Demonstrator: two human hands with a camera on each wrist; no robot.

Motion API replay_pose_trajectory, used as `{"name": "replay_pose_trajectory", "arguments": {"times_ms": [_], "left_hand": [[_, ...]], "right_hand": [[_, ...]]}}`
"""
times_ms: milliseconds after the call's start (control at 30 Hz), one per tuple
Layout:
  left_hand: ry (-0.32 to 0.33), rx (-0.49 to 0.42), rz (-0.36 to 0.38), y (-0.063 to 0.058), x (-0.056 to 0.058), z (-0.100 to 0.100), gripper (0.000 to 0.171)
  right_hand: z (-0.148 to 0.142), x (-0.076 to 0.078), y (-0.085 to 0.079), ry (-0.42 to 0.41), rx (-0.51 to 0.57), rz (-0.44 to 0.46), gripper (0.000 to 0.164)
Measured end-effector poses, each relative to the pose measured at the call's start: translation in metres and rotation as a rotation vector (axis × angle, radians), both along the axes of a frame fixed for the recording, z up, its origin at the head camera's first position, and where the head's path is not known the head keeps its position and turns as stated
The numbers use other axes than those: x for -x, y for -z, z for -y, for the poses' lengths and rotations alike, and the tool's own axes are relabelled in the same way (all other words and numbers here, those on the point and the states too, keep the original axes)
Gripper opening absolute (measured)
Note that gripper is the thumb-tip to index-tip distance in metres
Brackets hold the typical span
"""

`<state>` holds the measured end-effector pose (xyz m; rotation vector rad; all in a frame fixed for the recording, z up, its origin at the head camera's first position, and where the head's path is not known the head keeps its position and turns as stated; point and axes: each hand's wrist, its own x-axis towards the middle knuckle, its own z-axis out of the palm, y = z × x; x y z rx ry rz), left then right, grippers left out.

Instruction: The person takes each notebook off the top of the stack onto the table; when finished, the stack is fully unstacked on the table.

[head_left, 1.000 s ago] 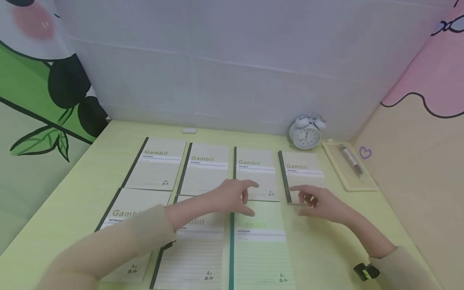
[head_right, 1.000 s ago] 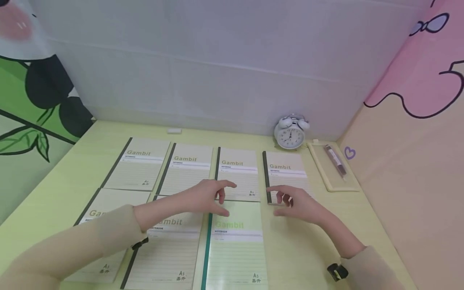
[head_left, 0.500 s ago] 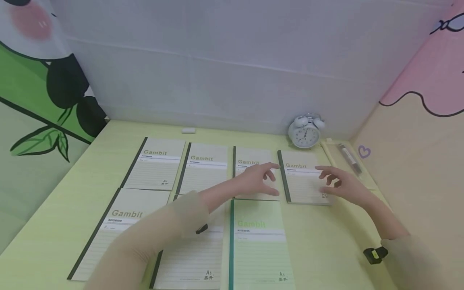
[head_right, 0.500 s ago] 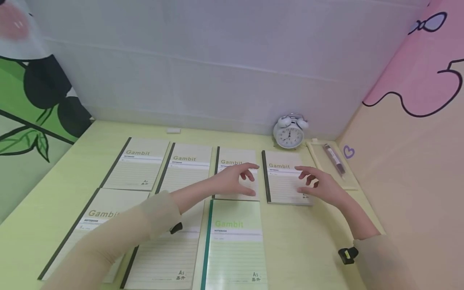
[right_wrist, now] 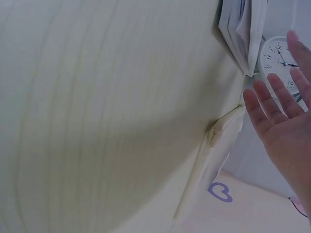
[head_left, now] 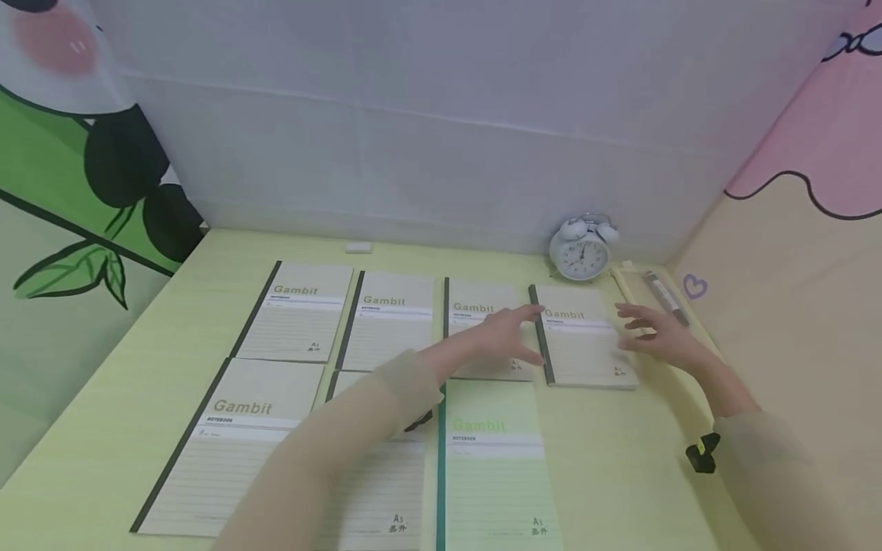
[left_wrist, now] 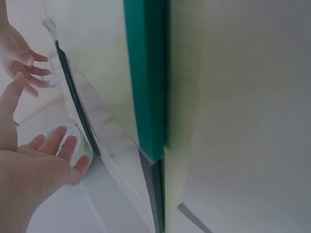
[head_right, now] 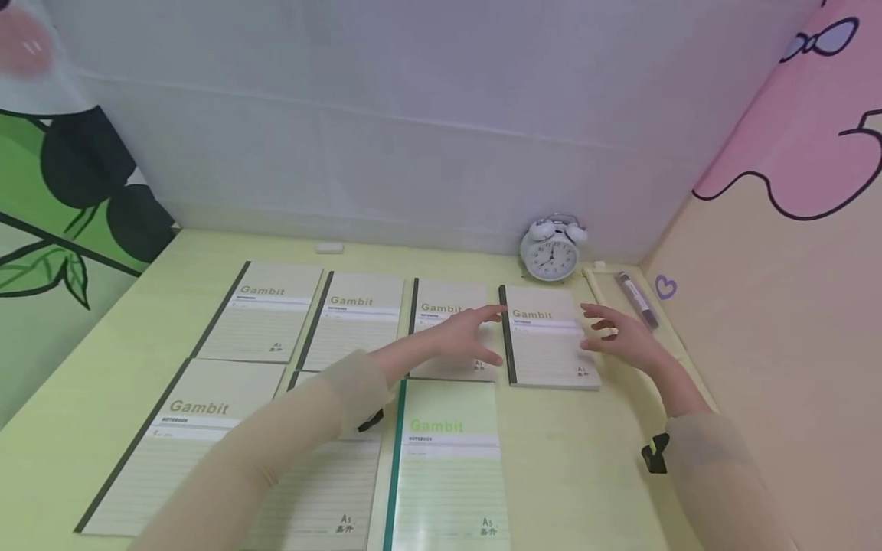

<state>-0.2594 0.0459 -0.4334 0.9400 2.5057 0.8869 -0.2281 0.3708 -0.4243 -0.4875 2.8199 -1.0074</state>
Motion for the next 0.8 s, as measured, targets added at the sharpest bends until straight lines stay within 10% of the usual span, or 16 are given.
{"name": "replay_pose_trajectory", "arguments": {"times_ms": [800], "left_hand": [[-0.04, 0.068, 0.027, 0.02, 0.017, -0.02, 0.093]], "right_hand": [[0.001, 0.011, 0.015, -0.02, -0.105, 0.096, 0.077]]}}
